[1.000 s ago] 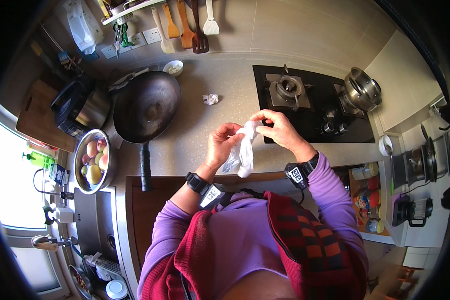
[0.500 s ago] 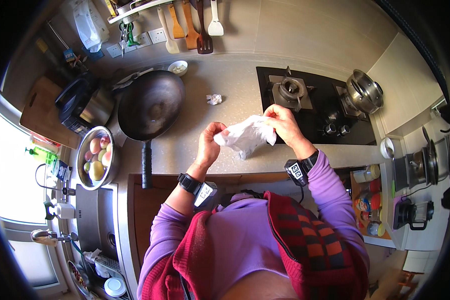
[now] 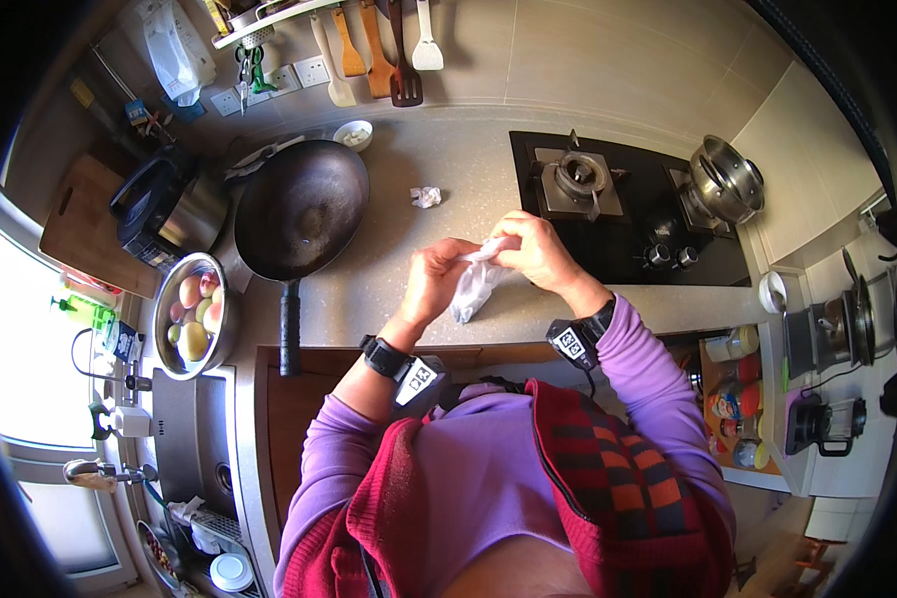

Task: The person retrieves a bag of rice from a drawer, pours it into a bowl, and washes the rice at the sink using a ladle to stir and drain the water. They repeat the rinsing process, then place the bowl on the counter and move a wok and frying pan on the stove.

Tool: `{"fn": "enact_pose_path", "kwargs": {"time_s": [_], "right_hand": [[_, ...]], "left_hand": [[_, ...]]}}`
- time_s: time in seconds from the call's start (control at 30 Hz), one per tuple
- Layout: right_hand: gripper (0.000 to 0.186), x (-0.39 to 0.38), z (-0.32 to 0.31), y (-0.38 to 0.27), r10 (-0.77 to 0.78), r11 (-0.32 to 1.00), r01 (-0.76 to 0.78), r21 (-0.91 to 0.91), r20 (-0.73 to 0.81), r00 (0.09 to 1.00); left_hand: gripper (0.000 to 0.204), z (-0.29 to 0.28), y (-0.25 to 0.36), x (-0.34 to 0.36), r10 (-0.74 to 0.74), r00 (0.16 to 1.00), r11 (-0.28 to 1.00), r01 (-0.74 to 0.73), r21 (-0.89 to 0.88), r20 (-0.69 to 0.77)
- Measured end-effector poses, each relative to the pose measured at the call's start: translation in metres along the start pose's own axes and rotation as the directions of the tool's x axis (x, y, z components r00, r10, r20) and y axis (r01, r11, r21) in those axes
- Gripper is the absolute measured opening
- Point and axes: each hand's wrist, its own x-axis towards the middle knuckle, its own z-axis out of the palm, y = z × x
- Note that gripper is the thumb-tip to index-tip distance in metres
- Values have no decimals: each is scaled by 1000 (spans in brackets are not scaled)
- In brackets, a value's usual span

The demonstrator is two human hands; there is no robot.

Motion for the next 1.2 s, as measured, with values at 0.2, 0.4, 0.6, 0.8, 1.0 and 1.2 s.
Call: {"fn": "enact_pose_path", "kwargs": {"time_s": [0.2,0.4,0.6,0.8,1.0,1.2], "right_hand": [[12,5,-20,12,473,709,-408,575,41,880],[19,8,-6,8,384,818,-331,470,-19,923],[41,21,-3,12,424,796,-296,529,-138,895],[46,23,-30,24,535,794,-480,372,-55,843],[23,33,-14,34,517,527,-356,771,42,855],[25,39,-7,31,323,289,-198,937,99,941]], "left_hand": [[9,-34,-8,-2,-221,968,893,152,-422,-119],[14,-23,2,6,-149,978,898,72,-435,-146],[12,-36,8,14,-187,949,936,93,-339,-256],[11,-73,9,15,-163,904,975,85,-205,-396],[21,-72,29,15,-302,874,931,186,-314,-380],[28,-69,22,12,-137,935,926,4,-376,-326]]}}
